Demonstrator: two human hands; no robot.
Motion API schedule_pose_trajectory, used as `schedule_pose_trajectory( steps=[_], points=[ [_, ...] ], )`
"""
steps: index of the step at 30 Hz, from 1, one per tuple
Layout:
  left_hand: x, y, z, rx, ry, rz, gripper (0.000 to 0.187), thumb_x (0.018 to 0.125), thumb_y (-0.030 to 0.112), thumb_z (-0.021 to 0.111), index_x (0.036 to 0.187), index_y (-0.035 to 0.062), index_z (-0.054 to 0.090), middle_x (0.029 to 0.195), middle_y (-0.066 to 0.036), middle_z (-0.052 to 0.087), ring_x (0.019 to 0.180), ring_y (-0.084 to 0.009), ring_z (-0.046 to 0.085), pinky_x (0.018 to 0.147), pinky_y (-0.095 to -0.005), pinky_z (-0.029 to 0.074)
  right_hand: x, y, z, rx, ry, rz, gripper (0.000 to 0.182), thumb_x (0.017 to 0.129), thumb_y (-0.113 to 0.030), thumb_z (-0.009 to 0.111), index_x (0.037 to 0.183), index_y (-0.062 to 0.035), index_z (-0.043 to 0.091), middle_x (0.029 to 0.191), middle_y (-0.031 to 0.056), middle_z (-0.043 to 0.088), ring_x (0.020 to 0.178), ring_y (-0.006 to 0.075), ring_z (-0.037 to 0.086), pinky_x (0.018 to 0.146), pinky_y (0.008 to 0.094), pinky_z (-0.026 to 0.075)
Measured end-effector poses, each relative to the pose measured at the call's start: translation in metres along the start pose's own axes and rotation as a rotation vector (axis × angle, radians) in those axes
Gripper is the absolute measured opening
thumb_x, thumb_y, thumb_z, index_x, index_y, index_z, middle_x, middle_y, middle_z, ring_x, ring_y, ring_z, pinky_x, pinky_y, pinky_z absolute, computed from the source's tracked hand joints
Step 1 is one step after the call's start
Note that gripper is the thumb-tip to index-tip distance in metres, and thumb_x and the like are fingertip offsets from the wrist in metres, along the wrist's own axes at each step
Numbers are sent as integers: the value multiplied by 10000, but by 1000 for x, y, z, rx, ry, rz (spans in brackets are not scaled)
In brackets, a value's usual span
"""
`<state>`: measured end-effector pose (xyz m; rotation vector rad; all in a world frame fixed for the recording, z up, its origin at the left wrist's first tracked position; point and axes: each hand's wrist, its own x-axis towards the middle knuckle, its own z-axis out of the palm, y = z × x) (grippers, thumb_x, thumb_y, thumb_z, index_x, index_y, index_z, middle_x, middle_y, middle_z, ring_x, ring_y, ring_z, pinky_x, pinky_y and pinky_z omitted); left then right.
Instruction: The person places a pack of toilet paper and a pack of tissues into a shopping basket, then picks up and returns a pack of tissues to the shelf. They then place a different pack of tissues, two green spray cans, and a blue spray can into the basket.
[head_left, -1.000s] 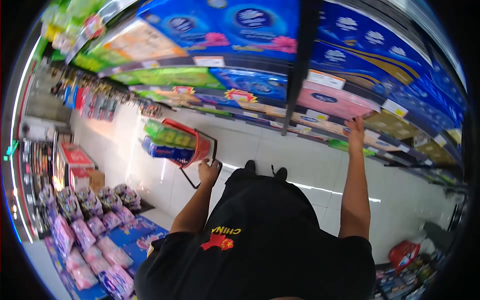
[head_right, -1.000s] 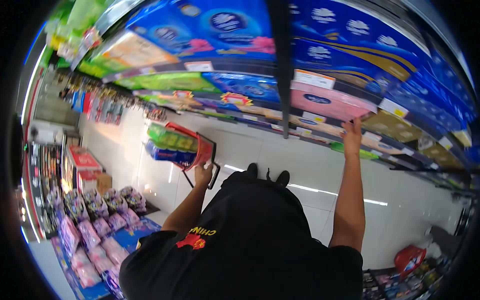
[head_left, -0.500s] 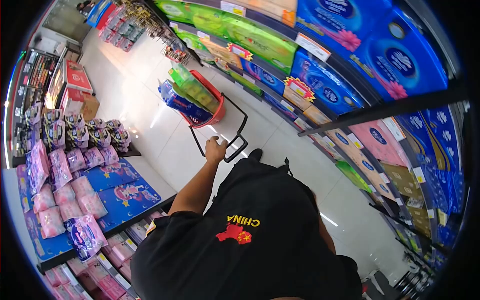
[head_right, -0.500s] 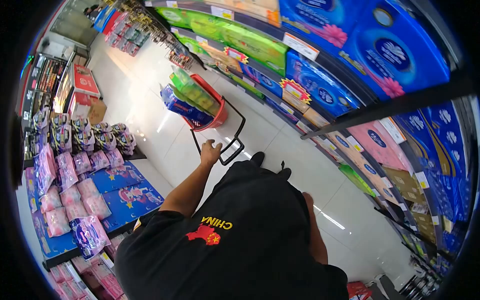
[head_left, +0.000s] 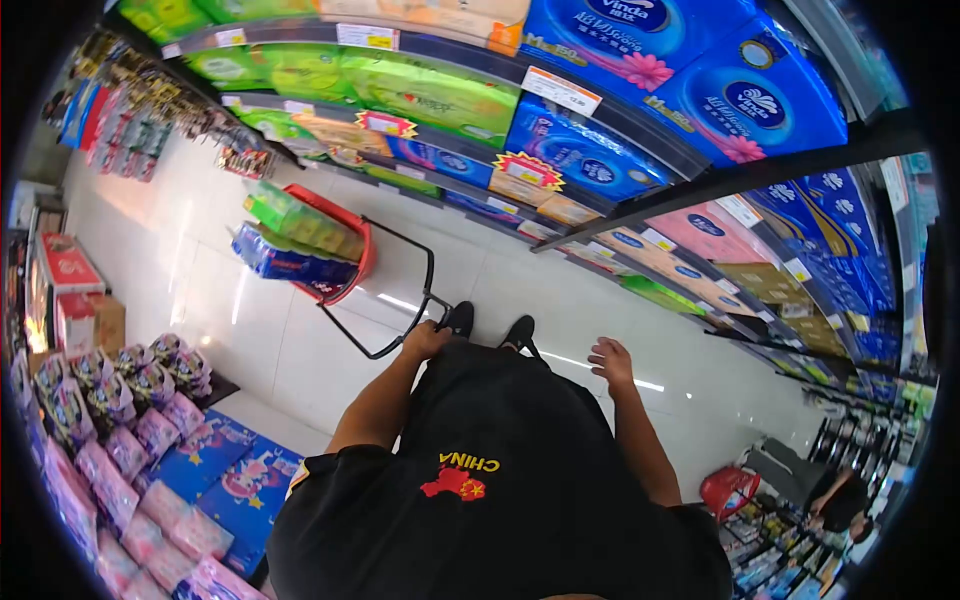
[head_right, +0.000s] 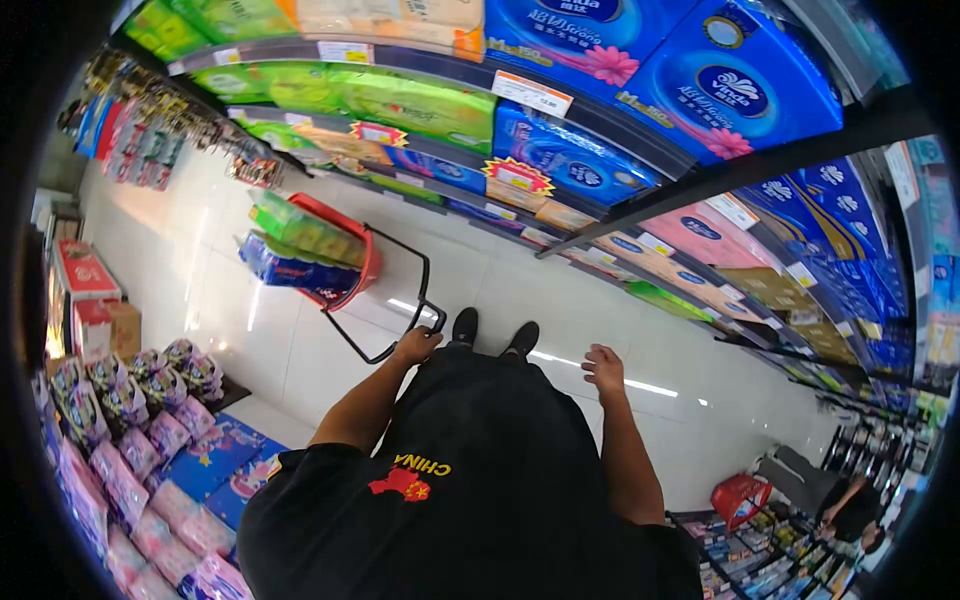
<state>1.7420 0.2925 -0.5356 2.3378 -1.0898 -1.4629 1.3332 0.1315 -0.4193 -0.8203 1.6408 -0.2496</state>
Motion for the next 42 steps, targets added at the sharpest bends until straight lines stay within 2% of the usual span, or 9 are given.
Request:
schedule_pose_trajectory(
  steps=[4,8,12,15,24,26,28,34,42],
  points=[
    [15,-17,-14,-87,-111,-80,677,883,592,541,1003,-61,669,928,-273,687,917,-389,678,849,-446,524,-21,30,33,-11,-38,4,377,944,-303,585,1245,-77,584,1088,81,659,889,202,683,690,332,544],
    [10,-18,-21,-426,-184,-99,616,911,592,557,823,-15,616,648,-79,559,536,-179,575,520,-351,512,-39,84,42,-133,-21,-25,334,912,-297,588,1131,-56,663,936,71,686,804,177,680,647,303,533],
    [9,-11,-28,-407,-173,-98,602,923,593,541,768,12,582,574,-49,509,449,-183,530,439,-336,475,-52,130,31,-54,30,1,352,912,-259,595,1178,-30,627,986,96,659,775,213,685,640,357,555],
    [8,-2,-36,-327,-139,-138,627,926,619,516,772,15,577,543,-46,484,419,-183,513,405,-333,448,-57,151,23,69,118,165,361,912,-272,586,1174,-27,625,978,102,656,775,211,676,629,362,554],
    [-1,7,-38,-238,90,-135,561,939,591,490,835,45,574,479,-43,428,337,-192,450,325,-350,345,-34,204,11,-72,167,-91,365,902,-317,586,1091,-22,689,953,130,699,836,238,673,734,346,545],
    [34,-37,-33,3,228,-146,601,923,572,503,1071,5,638,741,-211,618,633,-327,641,545,-439,496,-39,208,-6,-62,127,-124,421,888,-357,575,1121,-25,686,1031,177,706,929,307,683,849,387,533],
    [35,-45,-38,71,273,-199,679,894,583,532,1158,-35,625,937,-309,656,862,-380,691,729,-462,544,-50,213,-29,82,137,-33,397,895,-334,583,1114,-18,682,963,155,705,817,265,688,732,377,550],
    [-28,7,-24,47,317,-256,745,855,604,544,1047,-110,632,811,-248,674,660,-338,690,545,-451,534,-57,282,-110,293,146,129,377,919,-308,587,1181,-38,612,984,110,661,760,217,657,585,349,526],
    [-28,59,110,-191,182,-255,440,865,484,586,854,45,576,609,-82,539,470,-228,564,405,-377,437,-89,378,-185,612,283,253,358,923,-267,567,1197,-39,586,950,107,636,729,222,640,547,338,494]
  ],
)
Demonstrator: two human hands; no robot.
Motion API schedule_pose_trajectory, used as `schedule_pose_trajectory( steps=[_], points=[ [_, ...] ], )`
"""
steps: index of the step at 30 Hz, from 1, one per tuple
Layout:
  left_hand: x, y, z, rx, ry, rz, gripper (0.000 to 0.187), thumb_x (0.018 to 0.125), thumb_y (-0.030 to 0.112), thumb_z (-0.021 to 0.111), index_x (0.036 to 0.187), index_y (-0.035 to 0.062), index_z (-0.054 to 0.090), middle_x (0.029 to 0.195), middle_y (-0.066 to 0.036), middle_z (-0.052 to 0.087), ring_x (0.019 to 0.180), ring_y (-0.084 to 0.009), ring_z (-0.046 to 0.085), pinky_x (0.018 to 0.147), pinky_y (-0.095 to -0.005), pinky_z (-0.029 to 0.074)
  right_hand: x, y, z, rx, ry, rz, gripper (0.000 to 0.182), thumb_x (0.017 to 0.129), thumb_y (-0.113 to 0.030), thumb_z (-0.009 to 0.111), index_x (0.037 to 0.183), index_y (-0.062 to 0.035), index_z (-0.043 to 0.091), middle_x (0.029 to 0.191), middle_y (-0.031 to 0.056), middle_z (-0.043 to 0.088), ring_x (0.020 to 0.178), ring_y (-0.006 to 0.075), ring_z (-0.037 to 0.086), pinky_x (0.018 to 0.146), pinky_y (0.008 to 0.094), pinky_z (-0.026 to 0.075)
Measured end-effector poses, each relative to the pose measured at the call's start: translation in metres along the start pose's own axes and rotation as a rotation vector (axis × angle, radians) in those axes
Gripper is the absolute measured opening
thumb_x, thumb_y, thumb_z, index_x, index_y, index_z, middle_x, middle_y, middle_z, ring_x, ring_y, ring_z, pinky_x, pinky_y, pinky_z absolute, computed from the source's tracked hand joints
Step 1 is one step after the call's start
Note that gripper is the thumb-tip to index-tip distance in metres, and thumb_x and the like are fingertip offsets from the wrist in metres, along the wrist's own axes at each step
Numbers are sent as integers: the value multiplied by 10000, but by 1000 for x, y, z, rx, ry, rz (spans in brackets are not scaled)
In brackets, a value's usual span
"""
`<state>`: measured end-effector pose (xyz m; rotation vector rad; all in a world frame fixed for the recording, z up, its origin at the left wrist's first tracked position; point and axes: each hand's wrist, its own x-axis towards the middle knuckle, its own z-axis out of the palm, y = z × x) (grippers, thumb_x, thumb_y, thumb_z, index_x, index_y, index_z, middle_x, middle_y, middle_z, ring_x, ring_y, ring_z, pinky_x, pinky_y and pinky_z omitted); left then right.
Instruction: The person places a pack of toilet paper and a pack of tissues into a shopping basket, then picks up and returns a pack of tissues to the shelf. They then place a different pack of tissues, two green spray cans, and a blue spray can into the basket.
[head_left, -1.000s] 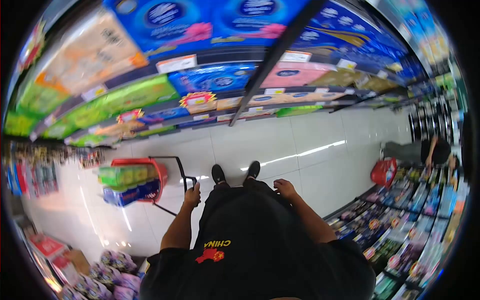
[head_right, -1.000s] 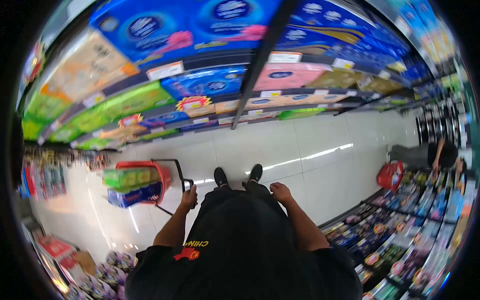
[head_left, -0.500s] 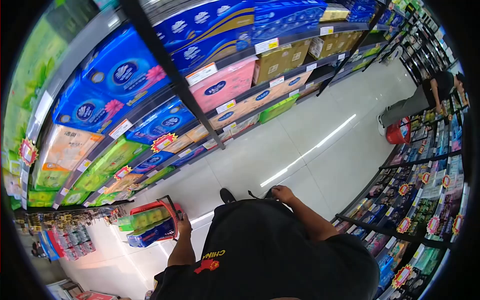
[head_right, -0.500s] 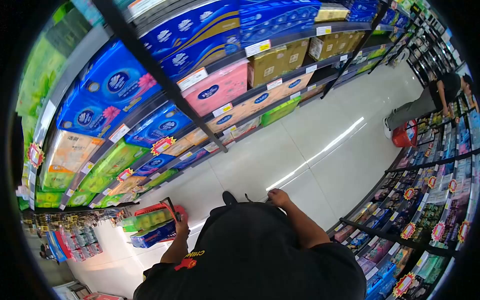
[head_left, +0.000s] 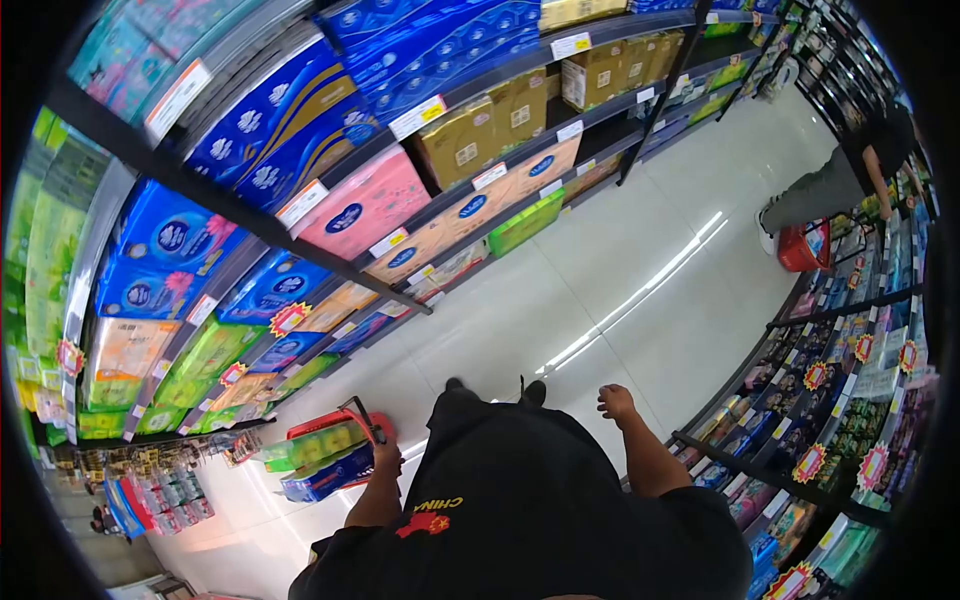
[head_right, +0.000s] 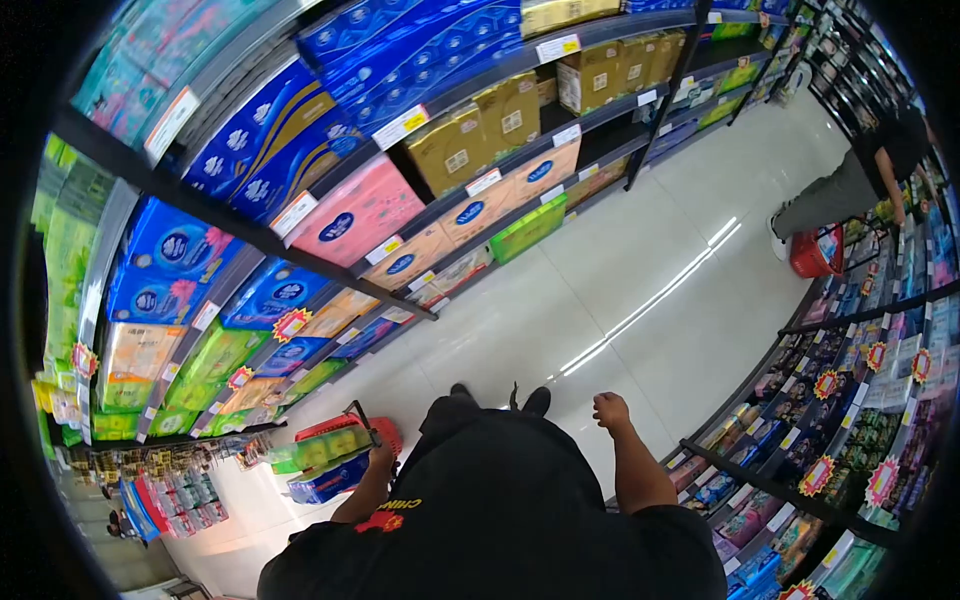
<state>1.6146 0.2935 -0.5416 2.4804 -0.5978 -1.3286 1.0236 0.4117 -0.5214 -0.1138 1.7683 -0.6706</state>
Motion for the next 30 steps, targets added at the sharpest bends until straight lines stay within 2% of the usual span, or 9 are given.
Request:
schedule_pose_trajectory(
  steps=[6,8,10,12,15,19,22,23,30],
  points=[
    [-19,69,61,-63,-440,149,331,887,381,607,842,67,513,619,-74,512,473,-213,544,444,-357,478,15,40,-23,-5,32,152,352,928,-259,547,1212,-53,563,999,131,653,762,263,658,586,416,525],
    [-15,89,89,-112,-428,113,303,913,321,595,883,26,529,627,-89,525,488,-223,556,477,-381,512,9,37,-17,110,25,108,265,920,-241,548,1063,-31,625,872,131,663,689,240,686,488,377,515],
    [-21,115,121,-104,-375,-12,305,921,309,593,893,10,539,632,-97,532,498,-230,563,493,-391,526,4,18,-11,-64,6,16,335,936,-302,545,1082,-20,651,943,152,689,819,270,707,627,419,558],
    [-25,144,153,-57,-394,4,330,922,311,598,870,-11,552,637,-104,540,504,-238,562,514,-401,525,74,60,-20,-549,-58,-469,410,933,-354,544,1113,-8,669,1022,167,704,943,286,690,818,400,543],
    [-27,186,201,122,-287,-17,293,905,280,611,814,4,573,636,-101,546,506,-243,562,477,-384,462,61,-15,-30,-536,-75,-417,456,923,-389,549,1123,0,677,1057,169,707,1010,293,664,924,356,495],
    [-30,231,237,-16,-343,-8,265,864,258,616,786,9,576,613,-97,528,483,-239,526,419,-385,380,54,-130,-57,-287,31,-209,392,921,-330,566,1126,-14,674,991,137,711,866,238,692,782,357,541],
    [-26,257,254,41,-281,-36,269,860,254,609,751,16,550,598,-92,507,469,-230,508,416,-390,382,71,-189,-93,-76,68,-85,376,957,-269,546,1240,-26,589,1037,129,687,835,232,689,655,351,549],
    [-30,268,256,64,-282,-58,270,855,246,610,744,11,537,600,-93,508,475,-233,524,428,-395,420,80,-204,-100,-52,152,-113,321,930,-269,554,1119,-25,641,935,88,671,754,186,673,580,310,520],
    [-46,300,286,-33,-187,-78,258,855,233,594,757,3,533,617,-89,536,481,-221,554,474,-399,486,114,-290,-112,-19,69,-79,410,943,-295,567,1236,-7,582,1077,136,665,866,219,671,673,336,542]
  ],
)
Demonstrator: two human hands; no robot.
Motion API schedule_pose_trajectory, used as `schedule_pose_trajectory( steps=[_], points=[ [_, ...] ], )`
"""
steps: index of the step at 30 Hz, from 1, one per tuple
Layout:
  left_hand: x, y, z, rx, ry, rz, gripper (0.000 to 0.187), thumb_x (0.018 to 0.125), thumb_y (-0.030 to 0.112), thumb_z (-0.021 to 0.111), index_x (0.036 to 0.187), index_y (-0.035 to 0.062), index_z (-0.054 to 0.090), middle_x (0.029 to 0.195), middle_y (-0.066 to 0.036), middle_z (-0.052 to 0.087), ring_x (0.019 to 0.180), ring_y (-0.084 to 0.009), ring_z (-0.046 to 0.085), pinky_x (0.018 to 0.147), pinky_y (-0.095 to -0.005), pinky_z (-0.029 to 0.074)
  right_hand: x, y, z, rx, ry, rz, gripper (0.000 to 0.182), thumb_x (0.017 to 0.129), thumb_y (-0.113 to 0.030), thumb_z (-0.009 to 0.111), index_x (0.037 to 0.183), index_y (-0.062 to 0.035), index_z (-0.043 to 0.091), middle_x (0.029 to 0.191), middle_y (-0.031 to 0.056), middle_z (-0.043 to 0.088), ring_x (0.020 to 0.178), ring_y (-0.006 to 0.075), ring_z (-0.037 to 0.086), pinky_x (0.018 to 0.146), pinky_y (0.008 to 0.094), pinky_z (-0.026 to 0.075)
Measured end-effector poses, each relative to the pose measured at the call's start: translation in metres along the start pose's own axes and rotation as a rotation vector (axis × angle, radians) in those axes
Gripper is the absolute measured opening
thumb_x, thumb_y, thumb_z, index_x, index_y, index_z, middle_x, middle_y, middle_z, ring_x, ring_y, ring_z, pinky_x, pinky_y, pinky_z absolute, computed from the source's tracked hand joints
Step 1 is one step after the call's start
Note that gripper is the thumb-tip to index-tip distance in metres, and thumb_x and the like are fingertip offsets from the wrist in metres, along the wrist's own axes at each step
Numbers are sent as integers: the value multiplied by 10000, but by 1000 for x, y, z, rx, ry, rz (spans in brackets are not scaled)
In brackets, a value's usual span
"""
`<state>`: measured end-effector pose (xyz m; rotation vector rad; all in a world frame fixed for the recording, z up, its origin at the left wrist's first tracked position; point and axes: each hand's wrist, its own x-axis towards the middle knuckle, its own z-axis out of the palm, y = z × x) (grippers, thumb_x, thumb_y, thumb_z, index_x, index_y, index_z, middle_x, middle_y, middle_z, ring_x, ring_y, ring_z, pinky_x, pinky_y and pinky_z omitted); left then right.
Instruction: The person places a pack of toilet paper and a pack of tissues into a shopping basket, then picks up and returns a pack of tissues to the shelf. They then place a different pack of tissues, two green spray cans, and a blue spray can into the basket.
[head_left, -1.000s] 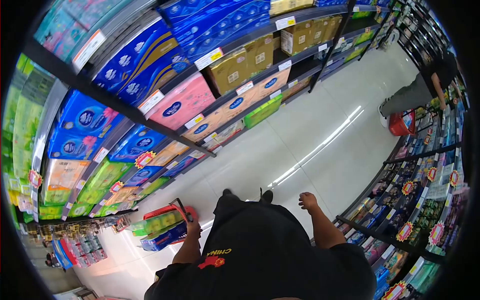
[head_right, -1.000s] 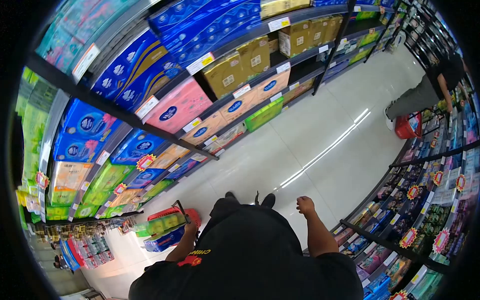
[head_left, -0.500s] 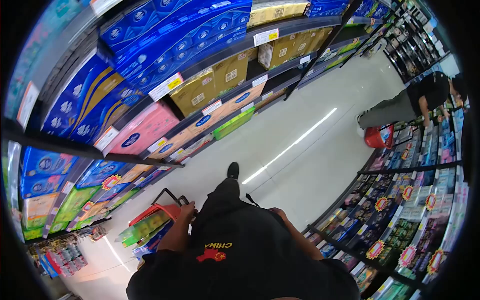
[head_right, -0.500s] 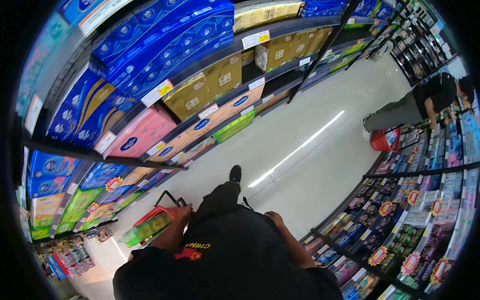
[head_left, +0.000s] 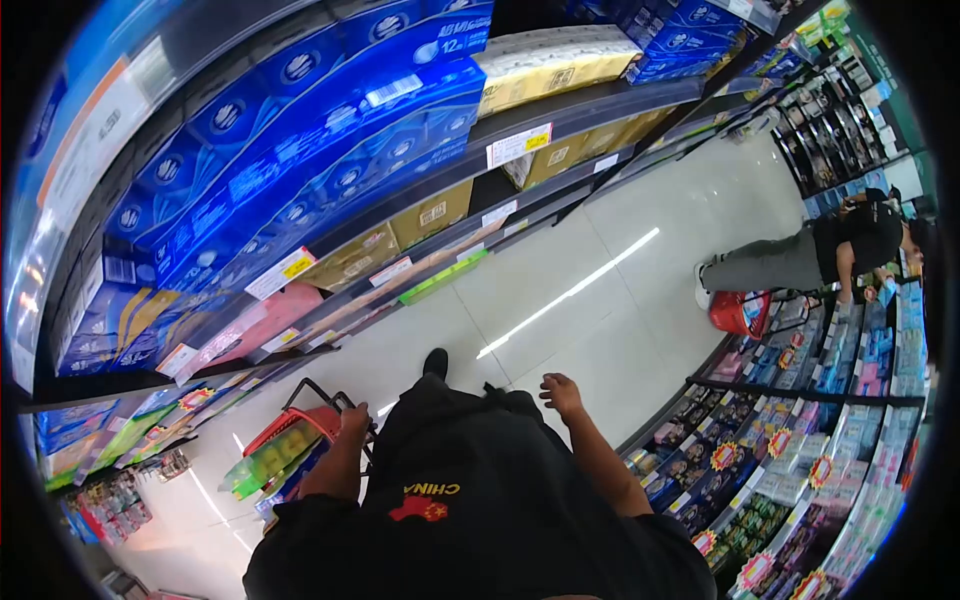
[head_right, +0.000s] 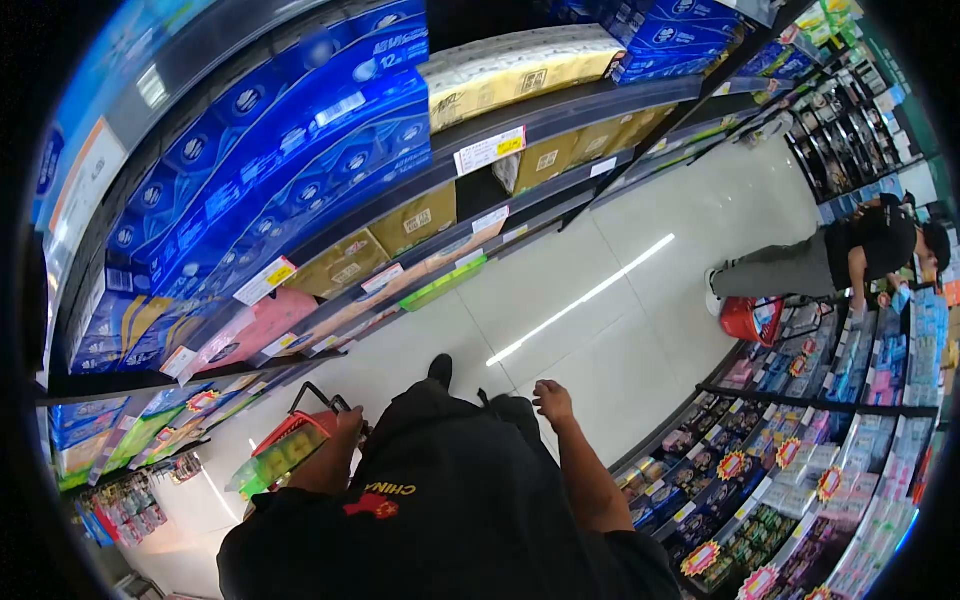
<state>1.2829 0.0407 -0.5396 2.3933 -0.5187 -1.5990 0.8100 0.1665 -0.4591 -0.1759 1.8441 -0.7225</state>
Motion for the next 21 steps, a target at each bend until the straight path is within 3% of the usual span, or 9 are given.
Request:
schedule_pose_trajectory(
  steps=[2,4,7,10,12,15,17,19,21],
  points=[
    [-6,1,3,2,12,1,266,855,245,597,775,-5,554,615,-82,541,482,-223,570,475,-403,498,26,12,4,-88,-99,-51,379,952,-314,544,1195,-34,626,1036,141,684,872,219,679,706,346,546],
    [-6,-10,6,10,36,33,286,849,262,606,805,-19,573,622,-83,557,489,-231,591,475,-408,504,60,28,-1,-634,-159,-542,383,924,-356,550,1104,-36,661,1063,150,678,960,310,660,813,399,530],
    [-10,-24,19,105,174,10,339,823,288,623,885,-45,609,685,-127,625,502,-241,637,471,-407,509,68,-6,-24,-679,-301,-492,391,914,-388,535,1075,-60,674,1123,165,659,1064,364,616,909,435,491],
    [-28,-35,43,148,306,11,201,835,248,583,919,67,549,628,-44,523,450,-194,523,404,-355,442,119,-41,-78,-700,-292,-515,404,917,-374,583,1175,-69,650,1018,110,697,851,210,685,756,340,541],
    [-27,-57,57,206,389,102,176,824,235,569,879,68,561,616,-47,526,445,-187,522,398,-354,425,149,-61,-121,-350,-316,-206,369,922,-330,586,1177,-68,630,967,69,683,768,177,661,628,313,516],
    [-29,-88,83,288,518,326,150,807,215,548,819,68,578,598,-53,531,439,-176,521,389,-353,401,178,-91,-198,-202,-205,-104,296,923,-274,582,1133,-67,610,874,52,636,675,147,616,512,277,447],
    [-46,-90,111,294,367,32,470,790,289,583,1077,-82,609,993,-344,649,1013,-470,636,877,-488,499,211,-92,-253,-200,-201,-41,260,925,-261,569,1087,-62,605,853,62,619,653,156,609,490,281,438],
    [-80,-78,160,324,443,78,478,790,301,580,1069,-86,615,1013,-355,644,1036,-487,621,892,-496,493,234,-99,-290,-498,-218,-112,219,924,-245,548,1033,-59,590,860,75,616,661,184,622,501,307,454],
    [-125,-47,211,310,457,130,480,793,309,582,1056,-91,623,1021,-366,639,1055,-496,612,910,-503,485,231,-114,-304,-439,-144,-48,204,922,-240,545,1016,-63,583,859,76,616,670,197,631,514,329,464]
  ],
)
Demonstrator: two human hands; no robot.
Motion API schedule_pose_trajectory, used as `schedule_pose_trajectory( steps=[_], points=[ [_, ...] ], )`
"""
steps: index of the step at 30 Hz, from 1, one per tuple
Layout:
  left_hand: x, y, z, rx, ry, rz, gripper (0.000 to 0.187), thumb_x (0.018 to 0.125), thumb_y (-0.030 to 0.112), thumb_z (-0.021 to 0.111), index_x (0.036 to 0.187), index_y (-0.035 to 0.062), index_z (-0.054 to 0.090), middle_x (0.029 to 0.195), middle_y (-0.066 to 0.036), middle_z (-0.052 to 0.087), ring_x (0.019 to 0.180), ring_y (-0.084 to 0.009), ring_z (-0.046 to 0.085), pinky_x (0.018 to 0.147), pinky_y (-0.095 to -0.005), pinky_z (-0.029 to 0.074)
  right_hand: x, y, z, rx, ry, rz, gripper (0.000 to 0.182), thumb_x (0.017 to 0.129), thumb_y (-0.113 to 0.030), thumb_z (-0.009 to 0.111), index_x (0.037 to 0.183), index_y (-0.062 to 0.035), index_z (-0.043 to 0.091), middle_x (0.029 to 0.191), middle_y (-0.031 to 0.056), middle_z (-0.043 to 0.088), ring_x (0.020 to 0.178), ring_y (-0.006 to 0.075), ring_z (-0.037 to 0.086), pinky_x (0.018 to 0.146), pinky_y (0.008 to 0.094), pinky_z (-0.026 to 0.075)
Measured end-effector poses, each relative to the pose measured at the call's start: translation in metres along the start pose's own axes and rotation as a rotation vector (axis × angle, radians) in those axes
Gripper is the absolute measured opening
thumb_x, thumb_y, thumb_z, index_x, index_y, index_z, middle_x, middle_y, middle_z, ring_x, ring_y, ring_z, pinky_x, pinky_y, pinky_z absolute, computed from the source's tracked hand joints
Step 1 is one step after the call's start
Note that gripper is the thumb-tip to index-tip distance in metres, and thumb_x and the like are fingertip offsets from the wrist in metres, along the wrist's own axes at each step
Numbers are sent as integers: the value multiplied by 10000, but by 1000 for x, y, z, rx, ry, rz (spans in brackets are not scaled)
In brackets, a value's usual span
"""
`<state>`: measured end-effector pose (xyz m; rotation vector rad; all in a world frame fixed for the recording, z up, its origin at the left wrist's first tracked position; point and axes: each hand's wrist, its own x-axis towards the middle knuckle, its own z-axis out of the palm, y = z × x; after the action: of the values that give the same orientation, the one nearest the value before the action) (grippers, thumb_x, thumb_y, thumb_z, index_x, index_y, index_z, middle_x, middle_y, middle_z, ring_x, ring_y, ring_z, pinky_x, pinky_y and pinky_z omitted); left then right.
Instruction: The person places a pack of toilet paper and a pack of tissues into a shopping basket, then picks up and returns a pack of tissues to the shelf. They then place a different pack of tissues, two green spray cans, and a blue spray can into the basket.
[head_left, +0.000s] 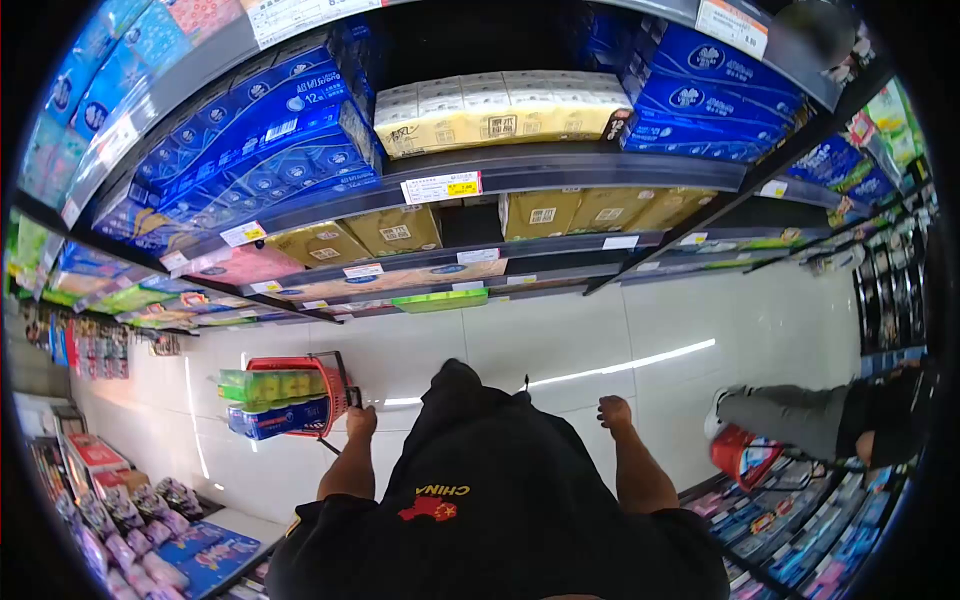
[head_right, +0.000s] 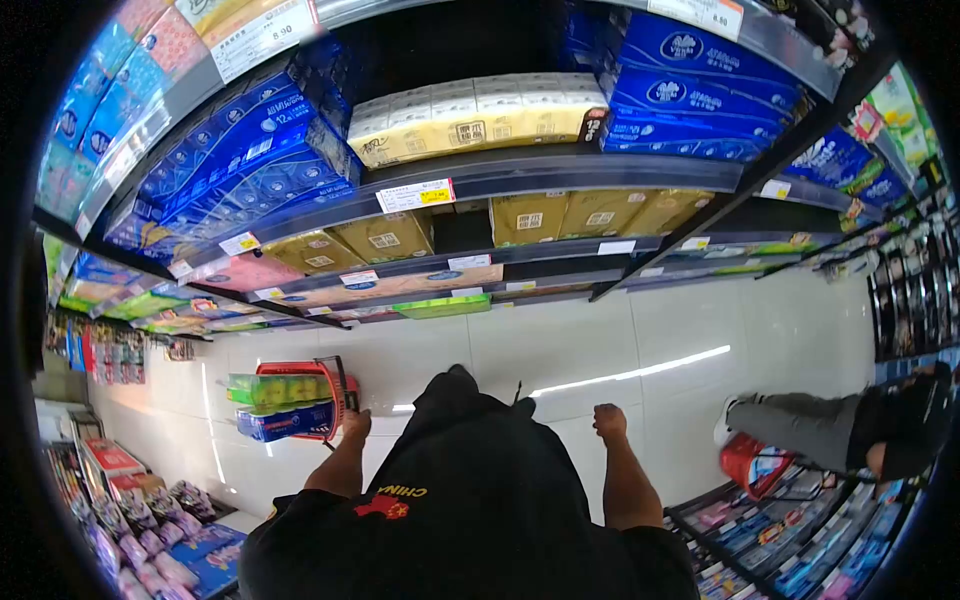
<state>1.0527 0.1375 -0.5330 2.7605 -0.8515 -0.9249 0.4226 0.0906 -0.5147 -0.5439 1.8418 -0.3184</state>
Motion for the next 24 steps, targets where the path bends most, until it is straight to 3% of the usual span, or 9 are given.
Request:
schedule_pose_trajectory(
  steps=[2,5,7,10,12,15,17,21,24],
  points=[
    [-35,41,14,-59,-13,-3,471,799,311,589,1039,-91,633,1026,-368,637,1065,-494,610,929,-505,474,2,-5,-1,128,30,28,224,897,-253,562,970,-46,609,792,73,621,582,175,606,442,315,444],
    [-55,84,30,-142,-84,68,450,809,327,600,987,-82,661,987,-343,656,1035,-480,625,900,-497,488,16,-6,13,226,-98,4,256,906,-234,583,1070,-39,610,809,82,632,593,176,614,437,318,440],
    [-36,98,57,-223,-164,82,452,814,347,604,950,-79,674,954,-334,663,997,-471,640,889,-498,492,30,0,28,10,-222,-275,269,930,-244,566,1097,-41,627,837,87,648,654,191,654,486,322,482],
    [-34,137,77,-273,-110,166,469,821,377,601,882,-84,665,899,-326,664,929,-473,649,848,-506,495,18,-20,45,-305,-236,-491,247,952,-247,565,1071,-44,641,943,113,683,879,206,680,760,353,540],
    [-30,161,89,-327,-149,140,482,823,386,607,892,-89,643,885,-332,658,938,-479,644,831,-503,495,-14,-56,46,-449,-261,-529,304,952,-265,577,1141,-38,652,968,112,697,909,198,677,823,330,529],
    [-39,198,89,-409,-148,137,488,821,392,622,900,-90,638,871,-331,658,929,-474,651,827,-500,497,-24,-86,44,-476,-245,-335,343,946,-284,603,1177,-37,660,1022,100,699,942,180,666,860,313,516],
    [-56,227,70,-427,-200,115,496,828,405,626,890,-87,637,869,-324,661,937,-469,653,834,-493,497,-21,-101,44,-440,-275,-414,343,951,-288,603,1168,-27,659,1042,88,693,943,173,660,857,305,514],
    [-73,258,75,-490,-151,130,529,840,427,647,990,-80,618,909,-298,678,933,-451,663,828,-473,500,-18,-147,57,-321,-443,-630,355,970,-305,590,1173,-20,649,1075,64,682,946,163,654,851,305,515],
    [-98,281,84,-627,-224,69,572,858,425,648,1117,-80,574,1049,-301,661,1053,-411,639,900,-446,475,-21,-179,57,-331,-632,-588,370,958,-302,601,1226,-47,622,1056,82,691,937,162,658,820,301,518]
  ],
)
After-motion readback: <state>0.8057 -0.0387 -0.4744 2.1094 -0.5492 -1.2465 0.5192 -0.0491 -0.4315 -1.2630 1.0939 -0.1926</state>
